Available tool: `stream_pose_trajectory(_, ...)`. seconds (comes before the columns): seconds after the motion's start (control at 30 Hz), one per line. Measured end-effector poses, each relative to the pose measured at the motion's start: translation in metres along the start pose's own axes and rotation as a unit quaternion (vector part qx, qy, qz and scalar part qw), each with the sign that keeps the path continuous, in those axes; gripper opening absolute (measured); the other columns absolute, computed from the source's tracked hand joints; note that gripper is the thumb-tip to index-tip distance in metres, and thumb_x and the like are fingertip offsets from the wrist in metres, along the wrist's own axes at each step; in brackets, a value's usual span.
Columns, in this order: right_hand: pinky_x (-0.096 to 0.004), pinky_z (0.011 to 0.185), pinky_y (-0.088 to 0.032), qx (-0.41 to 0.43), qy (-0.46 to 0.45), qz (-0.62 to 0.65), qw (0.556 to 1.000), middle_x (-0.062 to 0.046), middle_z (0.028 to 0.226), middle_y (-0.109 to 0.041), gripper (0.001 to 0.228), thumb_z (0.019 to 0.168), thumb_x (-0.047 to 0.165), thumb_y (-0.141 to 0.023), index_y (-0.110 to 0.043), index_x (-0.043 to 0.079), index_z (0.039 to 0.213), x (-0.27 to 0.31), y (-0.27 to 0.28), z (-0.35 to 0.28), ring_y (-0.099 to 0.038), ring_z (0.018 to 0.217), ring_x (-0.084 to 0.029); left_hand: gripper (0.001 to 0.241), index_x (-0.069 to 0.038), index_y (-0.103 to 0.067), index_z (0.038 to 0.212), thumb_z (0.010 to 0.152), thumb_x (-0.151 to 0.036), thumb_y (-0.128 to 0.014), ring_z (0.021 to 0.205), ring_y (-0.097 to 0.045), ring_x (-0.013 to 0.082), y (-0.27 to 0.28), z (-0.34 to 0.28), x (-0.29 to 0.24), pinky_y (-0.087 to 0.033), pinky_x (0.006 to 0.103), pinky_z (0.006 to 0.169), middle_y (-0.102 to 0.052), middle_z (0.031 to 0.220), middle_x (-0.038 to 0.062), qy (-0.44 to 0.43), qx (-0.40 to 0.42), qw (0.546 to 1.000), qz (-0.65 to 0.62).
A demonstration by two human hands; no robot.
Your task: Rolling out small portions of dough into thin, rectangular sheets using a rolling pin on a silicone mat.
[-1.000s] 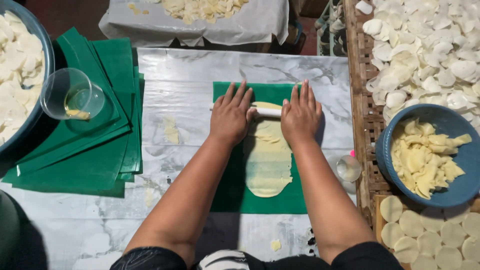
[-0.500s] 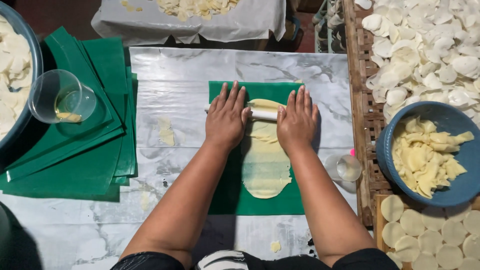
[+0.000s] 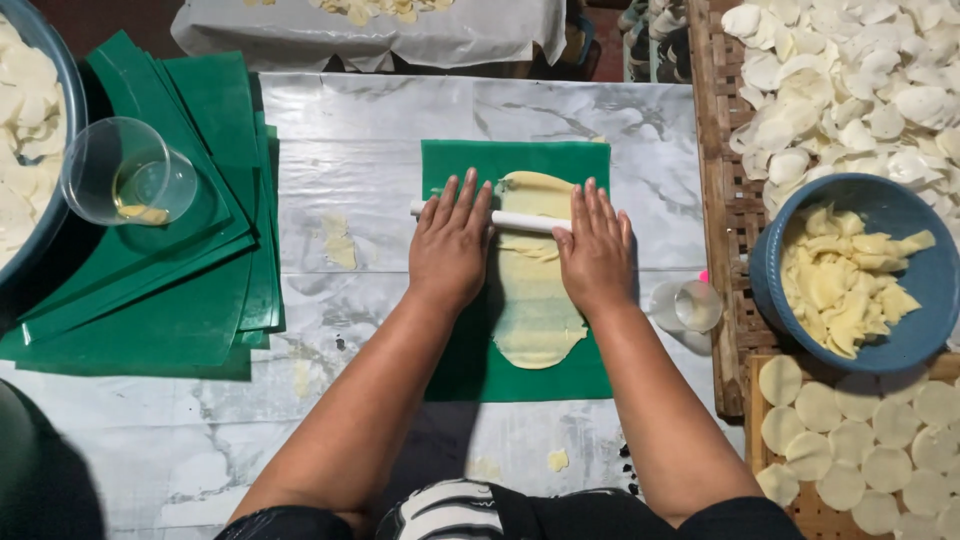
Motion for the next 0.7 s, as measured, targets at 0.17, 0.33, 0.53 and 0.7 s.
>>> stream_pose_trajectory(0.17,-0.035,0.097,-0.051,-0.073,0.039,0.053,0.995,0.003,0.115,-0.053,0.039,0.094,0.016,-0.071,-0.067,0.018,0.132,0.003,0.021,-0.057,-0.059,0.112,-0.021,0.046,-0.022,-0.056,0.145,0.100,-0.030,-0.059,0.138,-0.052,0.0280,-0.015,-0.054,0.003,-0.039,0.0442,0.112,-0.058,0.144,0.007,-0.067,-0.174,0.982,0.022)
stream_pose_trajectory(0.33,-0.060,0.122,-0.021,-0.024,0.000,0.013,1.000,-0.020,0.162,-0.036,0.065,0.104,0.040,-0.052,-0.038,0.005,0.157,0.040,0.030,-0.102,-0.030,0.153,-0.039,0.056,-0.013,-0.049,0.153,0.102,-0.035,-0.055,0.148,-0.040,0.0332,-0.013,-0.087,-0.014,-0.024,0.0519,0.124,-0.049,0.155,0.015,-0.058,-0.181,0.982,-0.016)
stream_pose_trajectory(0.53,-0.064,0.122,-0.003,-0.036,-0.036,-0.058,0.997,-0.020,0.167,-0.034,0.073,0.105,0.047,-0.050,-0.035,0.002,0.161,0.012,-0.007,-0.039,-0.024,0.157,-0.034,0.063,-0.014,-0.029,0.163,0.109,-0.046,-0.033,0.159,-0.019,0.0292,-0.010,-0.030,-0.008,-0.010,0.0471,0.129,-0.025,0.171,0.011,-0.007,-0.059,0.998,-0.020)
stream_pose_trajectory(0.7,-0.072,0.120,0.009,0.110,-0.117,-0.041,0.986,-0.012,0.173,-0.020,0.066,0.110,0.054,-0.025,-0.026,0.016,0.164,0.001,-0.002,0.042,-0.009,0.161,-0.027,0.062,-0.012,-0.036,0.160,0.110,-0.047,-0.027,0.157,-0.020,0.0334,-0.003,0.037,-0.004,-0.015,0.0468,0.128,-0.029,0.169,0.012,0.045,-0.026,0.999,-0.013)
Point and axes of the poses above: each hand's wrist, its own z-axis towards the middle knuckle, its own y-axis out of the back of the hand, x = y × z, the point moved 3 cm from there along z, towards the middle knuckle
